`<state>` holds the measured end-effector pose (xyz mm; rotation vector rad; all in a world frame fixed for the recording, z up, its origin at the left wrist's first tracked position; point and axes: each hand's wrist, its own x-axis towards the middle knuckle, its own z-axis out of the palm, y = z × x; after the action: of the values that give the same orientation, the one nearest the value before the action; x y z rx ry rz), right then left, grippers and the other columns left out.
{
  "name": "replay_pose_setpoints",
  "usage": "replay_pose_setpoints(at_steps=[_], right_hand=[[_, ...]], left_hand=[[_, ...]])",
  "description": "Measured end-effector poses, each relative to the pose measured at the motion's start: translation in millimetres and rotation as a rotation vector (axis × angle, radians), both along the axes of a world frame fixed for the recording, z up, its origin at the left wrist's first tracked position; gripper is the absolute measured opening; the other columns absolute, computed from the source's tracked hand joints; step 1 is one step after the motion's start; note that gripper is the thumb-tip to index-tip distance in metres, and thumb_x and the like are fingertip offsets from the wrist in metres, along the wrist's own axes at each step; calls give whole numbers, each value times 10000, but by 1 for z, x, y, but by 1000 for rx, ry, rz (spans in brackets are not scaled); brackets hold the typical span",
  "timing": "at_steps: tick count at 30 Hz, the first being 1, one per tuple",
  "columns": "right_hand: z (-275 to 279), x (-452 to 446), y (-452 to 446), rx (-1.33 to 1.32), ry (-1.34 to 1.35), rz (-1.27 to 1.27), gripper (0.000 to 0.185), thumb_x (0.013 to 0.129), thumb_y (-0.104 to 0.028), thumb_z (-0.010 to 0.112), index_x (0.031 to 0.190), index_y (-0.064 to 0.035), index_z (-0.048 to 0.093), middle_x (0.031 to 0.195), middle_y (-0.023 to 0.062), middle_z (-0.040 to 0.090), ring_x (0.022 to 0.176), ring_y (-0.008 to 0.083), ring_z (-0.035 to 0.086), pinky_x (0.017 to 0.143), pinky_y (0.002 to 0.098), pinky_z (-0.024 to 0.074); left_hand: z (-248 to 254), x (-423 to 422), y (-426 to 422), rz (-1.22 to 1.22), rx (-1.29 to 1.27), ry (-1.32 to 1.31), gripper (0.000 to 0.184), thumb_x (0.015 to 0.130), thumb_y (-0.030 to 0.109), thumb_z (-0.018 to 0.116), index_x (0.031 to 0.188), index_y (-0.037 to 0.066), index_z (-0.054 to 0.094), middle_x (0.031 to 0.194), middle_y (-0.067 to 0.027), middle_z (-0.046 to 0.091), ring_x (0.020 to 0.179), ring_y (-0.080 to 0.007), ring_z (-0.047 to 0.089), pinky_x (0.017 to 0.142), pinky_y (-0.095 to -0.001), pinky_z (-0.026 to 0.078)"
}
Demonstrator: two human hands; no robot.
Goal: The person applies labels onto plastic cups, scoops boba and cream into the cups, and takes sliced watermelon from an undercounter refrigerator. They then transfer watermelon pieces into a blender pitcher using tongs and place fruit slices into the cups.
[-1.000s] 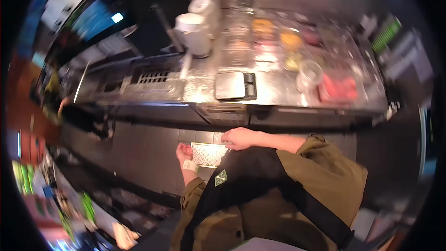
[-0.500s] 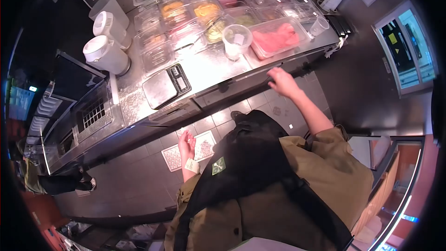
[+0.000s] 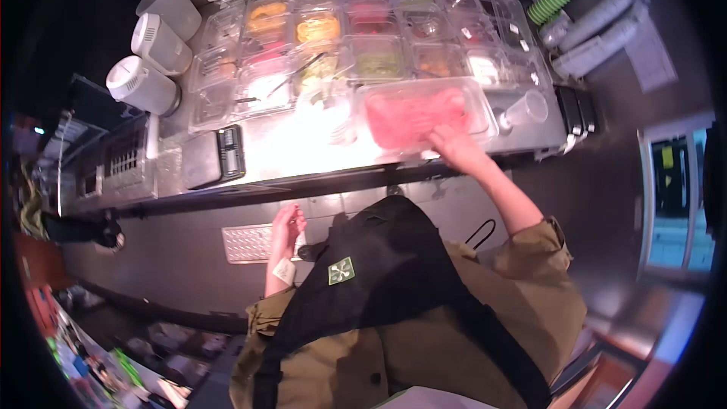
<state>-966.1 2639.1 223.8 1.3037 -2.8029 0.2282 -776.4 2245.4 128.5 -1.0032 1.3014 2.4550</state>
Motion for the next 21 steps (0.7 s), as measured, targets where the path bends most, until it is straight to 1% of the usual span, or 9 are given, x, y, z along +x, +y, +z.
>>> replay_pose_setpoints(at_steps=[2, 5, 7, 8, 9, 13, 16, 19, 21], right_hand=[[33, -18, 16, 5, 55, 98, 294, 620, 11, 547, 906, -30, 494, 901, 107, 492, 882, 284, 514, 749, 365, 454], [93, -60, 36, -132, 86, 177, 303, 617, 19, 546, 910, -27, 485, 875, 112, 484, 873, 289, 511, 737, 376, 446], [119, -95, 49, -169, 64, 214, 240, 698, 3, 544, 928, -29, 487, 857, 120, 480, 826, 303, 512, 708, 379, 442], [126, -114, 53, -196, 57, 225, 209, 738, -5, 544, 937, -29, 487, 848, 124, 478, 802, 310, 512, 694, 381, 441], [129, -135, 54, -154, 87, 228, 202, 746, -14, 543, 940, -32, 486, 856, 123, 483, 816, 307, 514, 689, 384, 449], [85, -216, 40, -7, 186, 205, 133, 751, -33, 483, 884, -39, 483, 845, 131, 515, 824, 304, 556, 631, 392, 486], [21, -245, 32, 244, 213, 201, 141, 757, -60, 487, 897, -38, 492, 819, 139, 529, 771, 307, 587, 605, 403, 499], [13, -235, 30, 135, 124, 196, 173, 725, -74, 528, 888, -36, 487, 789, 142, 527, 739, 314, 596, 595, 421, 491], [50, -225, 26, 45, 62, 167, 188, 716, -87, 548, 887, -48, 481, 804, 133, 526, 735, 328, 591, 591, 436, 482]], left_hand=[[-3, -18, 34, 78, 41, -4, 185, 859, 197, 554, 978, 56, 573, 790, -32, 568, 676, -107, 534, 648, -248, 475], [10, -46, 72, 161, 88, 23, 196, 853, 200, 555, 987, 60, 581, 811, -35, 574, 689, -119, 547, 666, -269, 484], [35, -62, 96, 232, 53, -19, 206, 858, 196, 550, 1010, 60, 577, 833, -28, 577, 710, -122, 554, 679, -268, 485], [38, -65, 102, 206, 32, 29, 218, 864, 197, 544, 1034, 62, 567, 855, -20, 572, 730, -120, 554, 693, -269, 481], [46, -68, 110, 209, -17, 45, 224, 869, 204, 538, 1042, 64, 560, 865, -19, 567, 739, -117, 550, 701, -267, 479], [55, -60, 124, 296, -90, -31, 213, 864, 205, 547, 1026, 67, 559, 858, -18, 569, 740, -111, 551, 688, -254, 481], [70, -49, 133, 358, -145, -89, 199, 866, 196, 542, 1015, 65, 555, 824, -13, 570, 710, -98, 549, 658, -238, 482], [68, -32, 131, 479, -115, -67, 187, 862, 195, 546, 993, 63, 558, 809, -14, 569, 696, -100, 549, 653, -239, 486], [53, -18, 127, 545, -62, -94, 210, 857, 215, 557, 998, 59, 558, 813, -16, 572, 704, -107, 552, 663, -244, 485]])
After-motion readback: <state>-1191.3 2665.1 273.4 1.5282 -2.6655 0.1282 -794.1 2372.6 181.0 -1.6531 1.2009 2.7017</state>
